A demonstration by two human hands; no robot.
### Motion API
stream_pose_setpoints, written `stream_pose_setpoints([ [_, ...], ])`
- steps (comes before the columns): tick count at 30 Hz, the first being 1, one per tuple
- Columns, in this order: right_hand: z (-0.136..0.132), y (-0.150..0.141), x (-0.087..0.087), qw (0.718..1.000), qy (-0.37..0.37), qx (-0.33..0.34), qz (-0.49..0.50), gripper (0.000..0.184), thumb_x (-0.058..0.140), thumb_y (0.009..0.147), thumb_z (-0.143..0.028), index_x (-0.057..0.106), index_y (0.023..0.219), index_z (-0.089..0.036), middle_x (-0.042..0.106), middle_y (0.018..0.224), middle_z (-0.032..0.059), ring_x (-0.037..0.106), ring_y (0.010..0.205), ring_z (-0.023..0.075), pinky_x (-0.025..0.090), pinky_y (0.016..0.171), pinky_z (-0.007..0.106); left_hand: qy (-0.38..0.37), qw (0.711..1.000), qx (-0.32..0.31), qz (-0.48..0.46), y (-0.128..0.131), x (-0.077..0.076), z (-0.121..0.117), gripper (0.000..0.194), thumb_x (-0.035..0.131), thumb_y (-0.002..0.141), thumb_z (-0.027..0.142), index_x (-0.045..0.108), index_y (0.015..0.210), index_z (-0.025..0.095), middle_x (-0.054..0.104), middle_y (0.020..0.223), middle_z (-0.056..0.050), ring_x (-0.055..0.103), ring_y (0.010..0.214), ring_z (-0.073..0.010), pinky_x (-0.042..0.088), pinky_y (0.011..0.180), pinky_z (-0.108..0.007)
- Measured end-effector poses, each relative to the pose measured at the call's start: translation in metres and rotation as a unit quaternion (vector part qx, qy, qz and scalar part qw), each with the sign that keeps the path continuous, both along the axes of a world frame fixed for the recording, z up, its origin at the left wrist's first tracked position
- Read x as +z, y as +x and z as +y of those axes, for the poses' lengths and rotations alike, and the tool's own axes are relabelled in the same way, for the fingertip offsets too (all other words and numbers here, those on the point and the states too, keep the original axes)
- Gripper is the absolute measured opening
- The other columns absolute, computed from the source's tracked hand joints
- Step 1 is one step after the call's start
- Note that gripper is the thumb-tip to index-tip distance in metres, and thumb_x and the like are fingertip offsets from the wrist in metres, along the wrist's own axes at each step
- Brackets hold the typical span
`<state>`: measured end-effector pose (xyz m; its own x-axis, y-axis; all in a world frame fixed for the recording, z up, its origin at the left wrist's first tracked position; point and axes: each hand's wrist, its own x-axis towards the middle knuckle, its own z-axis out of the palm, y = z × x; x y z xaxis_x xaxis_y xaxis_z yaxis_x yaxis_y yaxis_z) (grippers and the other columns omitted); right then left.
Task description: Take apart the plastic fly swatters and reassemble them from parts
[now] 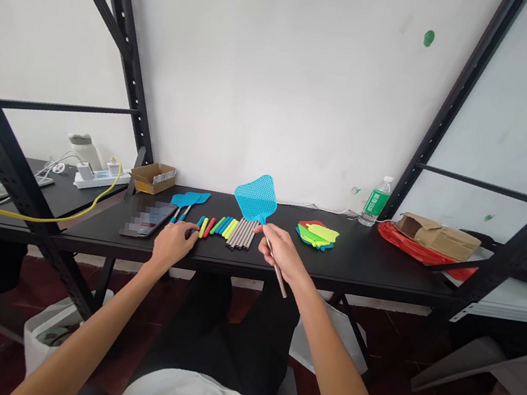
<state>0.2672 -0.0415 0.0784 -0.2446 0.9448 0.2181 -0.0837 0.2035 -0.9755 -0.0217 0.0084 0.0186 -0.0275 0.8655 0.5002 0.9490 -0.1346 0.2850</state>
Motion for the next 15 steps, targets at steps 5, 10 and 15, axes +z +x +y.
stream_pose_setpoints([
  [5,0.003,0.001,-0.004,1.000,0.009,0.008,-0.002,0.034,0.057,0.089,-0.050,0.063,0.088,-0.016,0.047,0.056,-0.0050,0.034,0.043,0.0063,0.024,0.041,0.020,0.000,0.999,-0.034,-0.014,0.004,0.000,-0.001,0.030,0.047,0.091,0.027,0.075,0.101,0.022,0.073,0.112,-0.008,0.063,0.102,-0.0288,0.047,0.078,-0.034],
  [10,0.003,-0.001,-0.005,0.999,-0.015,0.017,0.040,0.029,0.062,0.086,-0.043,0.060,0.079,-0.016,0.050,0.059,-0.0030,0.040,0.047,0.0069,0.028,0.045,0.021,-0.003,0.998,-0.033,-0.046,0.004,0.001,-0.001,0.029,0.048,0.090,0.027,0.075,0.103,0.022,0.072,0.115,-0.008,0.063,0.104,-0.0291,0.047,0.075,-0.033],
  [15,-0.004,-0.009,-0.001,0.977,-0.102,0.124,0.137,0.023,0.065,0.086,-0.037,0.056,0.080,-0.016,0.042,0.060,-0.0070,0.025,0.043,0.0038,0.024,0.043,0.019,0.018,0.987,-0.086,-0.134,0.013,0.019,-0.010,0.030,0.051,0.090,0.032,0.075,0.104,0.020,0.072,0.113,-0.010,0.064,0.102,-0.0278,0.048,0.077,-0.032],
])
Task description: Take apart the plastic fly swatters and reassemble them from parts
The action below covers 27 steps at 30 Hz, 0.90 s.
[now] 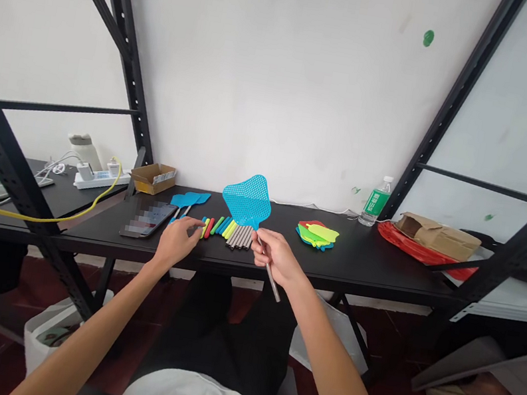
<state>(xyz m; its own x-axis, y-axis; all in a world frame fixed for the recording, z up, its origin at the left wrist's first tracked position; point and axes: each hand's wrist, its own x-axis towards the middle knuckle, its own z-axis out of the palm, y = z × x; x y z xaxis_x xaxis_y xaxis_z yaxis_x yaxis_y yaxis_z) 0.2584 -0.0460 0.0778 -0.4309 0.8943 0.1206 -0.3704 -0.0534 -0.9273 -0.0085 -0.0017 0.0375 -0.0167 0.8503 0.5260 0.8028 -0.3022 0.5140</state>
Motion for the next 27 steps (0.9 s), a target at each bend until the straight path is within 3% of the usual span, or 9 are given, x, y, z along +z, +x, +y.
stream_pose_setpoints([
  [2,-0.006,-0.005,0.002,0.995,-0.048,0.067,0.051,0.020,0.062,0.089,-0.033,0.054,0.081,-0.016,0.037,0.059,-0.0088,0.019,0.042,0.0038,0.024,0.043,0.019,-0.016,0.991,-0.087,-0.101,0.012,0.011,-0.009,0.030,0.055,0.089,0.039,0.075,0.102,0.020,0.074,0.106,-0.010,0.066,0.094,-0.0251,0.049,0.075,-0.031],
  [4,-0.012,-0.012,0.002,0.982,-0.097,0.130,0.099,0.019,0.060,0.091,-0.030,0.050,0.080,-0.017,0.032,0.058,-0.0099,0.014,0.042,0.0041,0.023,0.041,0.017,-0.062,0.948,-0.220,-0.220,0.029,0.022,-0.021,0.034,0.058,0.089,0.045,0.074,0.101,0.018,0.075,0.101,-0.010,0.067,0.095,-0.0245,0.050,0.075,-0.030],
  [6,-0.017,-0.019,0.001,0.965,-0.133,0.184,0.132,0.020,0.059,0.092,-0.030,0.048,0.080,-0.018,0.028,0.057,-0.0105,0.011,0.041,0.0043,0.021,0.039,0.016,-0.125,0.869,-0.349,-0.328,0.047,0.029,-0.035,0.035,0.061,0.088,0.048,0.075,0.098,0.017,0.074,0.103,-0.011,0.067,0.098,-0.0247,0.050,0.077,-0.031],
  [9,-0.023,-0.029,-0.002,0.951,-0.150,0.225,0.151,0.021,0.057,0.094,-0.030,0.046,0.080,-0.019,0.027,0.056,-0.0106,0.009,0.041,0.0043,0.020,0.038,0.015,-0.192,0.757,-0.436,-0.448,0.066,0.035,-0.052,0.034,0.068,0.084,0.050,0.075,0.083,0.016,0.074,0.101,-0.013,0.067,0.100,-0.0262,0.051,0.087,-0.036],
  [11,-0.026,-0.032,-0.003,0.950,-0.151,0.225,0.154,0.022,0.057,0.094,-0.031,0.045,0.080,-0.019,0.027,0.056,-0.0105,0.009,0.040,0.0043,0.020,0.038,0.015,-0.208,0.719,-0.449,-0.488,0.072,0.036,-0.059,0.034,0.072,0.081,0.049,0.075,0.078,0.016,0.073,0.106,-0.014,0.066,0.104,-0.0276,0.050,0.092,-0.039],
  [14,-0.029,-0.035,-0.002,0.952,-0.151,0.219,0.152,0.022,0.058,0.094,-0.031,0.045,0.080,-0.019,0.027,0.056,-0.0104,0.009,0.041,0.0042,0.019,0.037,0.014,-0.215,0.696,-0.447,-0.520,0.075,0.037,-0.064,0.033,0.076,0.077,0.048,0.076,0.074,0.015,0.071,0.114,-0.014,0.065,0.109,-0.0284,0.049,0.096,-0.040],
  [17,-0.031,-0.037,0.000,0.955,-0.148,0.207,0.152,0.024,0.060,0.093,-0.030,0.044,0.078,-0.019,0.027,0.056,-0.0105,0.008,0.041,0.0039,0.018,0.036,0.013,-0.205,0.689,-0.415,-0.558,0.079,0.036,-0.067,0.031,0.078,0.074,0.047,0.074,0.068,0.016,0.071,0.111,-0.011,0.066,0.102,-0.0248,0.051,0.092,-0.037],
  [21,-0.032,-0.039,0.000,0.960,-0.145,0.186,0.154,0.024,0.060,0.093,-0.030,0.046,0.078,-0.019,0.028,0.055,-0.0103,0.007,0.041,0.0037,0.017,0.035,0.012,-0.189,0.685,-0.359,-0.605,0.088,0.035,-0.072,0.030,0.079,0.073,0.044,0.071,0.065,0.016,0.072,0.091,-0.006,0.065,0.084,-0.0167,0.051,0.083,-0.031],
  [27,-0.032,-0.041,-0.001,0.965,-0.124,0.169,0.157,0.020,0.065,0.089,-0.030,0.053,0.080,-0.017,0.036,0.055,-0.0094,0.009,0.042,0.0029,0.018,0.034,0.012,-0.188,0.671,-0.315,-0.644,0.096,0.038,-0.080,0.030,0.078,0.076,0.044,0.072,0.073,0.015,0.063,0.065,-0.001,0.060,0.065,-0.0127,0.050,0.073,-0.028],
])
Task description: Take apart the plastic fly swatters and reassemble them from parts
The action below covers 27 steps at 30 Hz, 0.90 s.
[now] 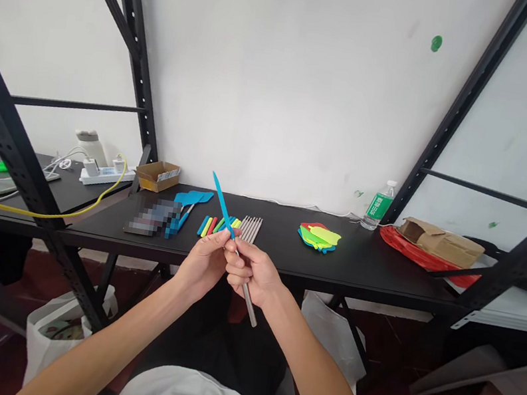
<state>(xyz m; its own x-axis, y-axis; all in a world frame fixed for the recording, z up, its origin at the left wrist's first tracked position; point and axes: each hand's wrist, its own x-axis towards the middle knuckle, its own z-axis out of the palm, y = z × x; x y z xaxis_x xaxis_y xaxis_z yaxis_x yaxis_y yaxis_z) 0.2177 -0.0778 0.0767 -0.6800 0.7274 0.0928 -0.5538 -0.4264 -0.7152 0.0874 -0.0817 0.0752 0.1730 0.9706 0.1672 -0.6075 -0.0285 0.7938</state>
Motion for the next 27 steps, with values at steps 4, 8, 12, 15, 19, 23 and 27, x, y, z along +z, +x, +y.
stream_pose_setpoints([
  [4,-0.001,-0.002,0.000,0.999,0.022,-0.031,-0.019,0.022,0.069,0.086,-0.033,0.056,0.080,-0.016,0.039,0.056,-0.0087,0.010,0.041,0.0022,0.018,0.034,0.012,-0.012,1.000,0.027,-0.007,0.003,0.001,-0.005,0.031,0.077,0.078,0.044,0.068,0.070,0.016,0.062,0.060,-0.001,0.059,0.062,-0.0131,0.050,0.068,-0.028],
  [8,-0.002,-0.007,-0.002,0.993,0.063,-0.083,-0.049,0.026,0.070,0.085,-0.037,0.059,0.077,-0.015,0.042,0.055,-0.0080,0.012,0.040,0.0012,0.016,0.034,0.014,-0.002,0.999,0.036,-0.001,0.003,0.001,-0.008,0.034,0.074,0.081,0.043,0.061,0.063,0.017,0.059,0.054,0.000,0.056,0.055,-0.0124,0.049,0.064,-0.028],
  [12,0.000,-0.012,-0.007,0.980,0.113,-0.141,-0.078,0.028,0.069,0.086,-0.042,0.065,0.080,-0.015,0.049,0.056,-0.0058,0.015,0.039,0.0008,0.016,0.036,0.017,0.004,0.998,0.066,-0.019,0.002,0.001,-0.005,0.037,0.078,0.077,0.039,0.054,0.059,0.017,0.055,0.053,0.003,0.054,0.049,-0.0100,0.047,0.059,-0.027],
  [15,0.002,-0.014,-0.012,0.969,0.151,-0.168,-0.100,0.029,0.069,0.087,-0.042,0.069,0.083,-0.014,0.056,0.062,-0.0023,0.022,0.039,0.0007,0.018,0.039,0.019,0.002,0.994,0.092,-0.056,-0.001,0.000,0.002,0.035,0.085,0.069,0.033,0.055,0.062,0.016,0.052,0.056,0.005,0.050,0.048,-0.0074,0.043,0.055,-0.025],
  [19,0.003,-0.012,-0.013,0.963,0.157,-0.173,-0.131,0.027,0.073,0.084,-0.041,0.073,0.088,-0.015,0.060,0.068,0.0007,0.031,0.042,0.0018,0.022,0.042,0.021,-0.009,0.983,0.142,-0.113,-0.013,0.007,0.011,0.031,0.088,0.065,0.028,0.061,0.071,0.016,0.057,0.067,0.004,0.052,0.057,-0.0065,0.041,0.056,-0.022],
  [23,0.014,-0.003,-0.014,0.958,0.118,-0.229,-0.127,0.030,0.078,0.079,-0.037,0.073,0.100,-0.018,0.062,0.072,0.0012,0.037,0.046,0.0038,0.024,0.042,0.021,0.017,0.970,0.199,-0.142,-0.033,0.021,0.016,0.032,0.090,0.062,0.025,0.063,0.077,0.016,0.061,0.079,0.002,0.052,0.065,-0.0056,0.041,0.059,-0.021],
  [27,0.053,0.015,-0.027,0.939,0.067,-0.313,-0.126,0.039,0.078,0.075,-0.028,0.070,0.113,-0.022,0.067,0.079,0.0027,0.041,0.049,0.0061,0.024,0.040,0.019,0.029,0.964,0.221,-0.145,-0.047,0.029,0.018,0.036,0.092,0.058,0.025,0.063,0.079,0.016,0.062,0.082,0.003,0.050,0.064,-0.0057,0.038,0.057,-0.021],
])
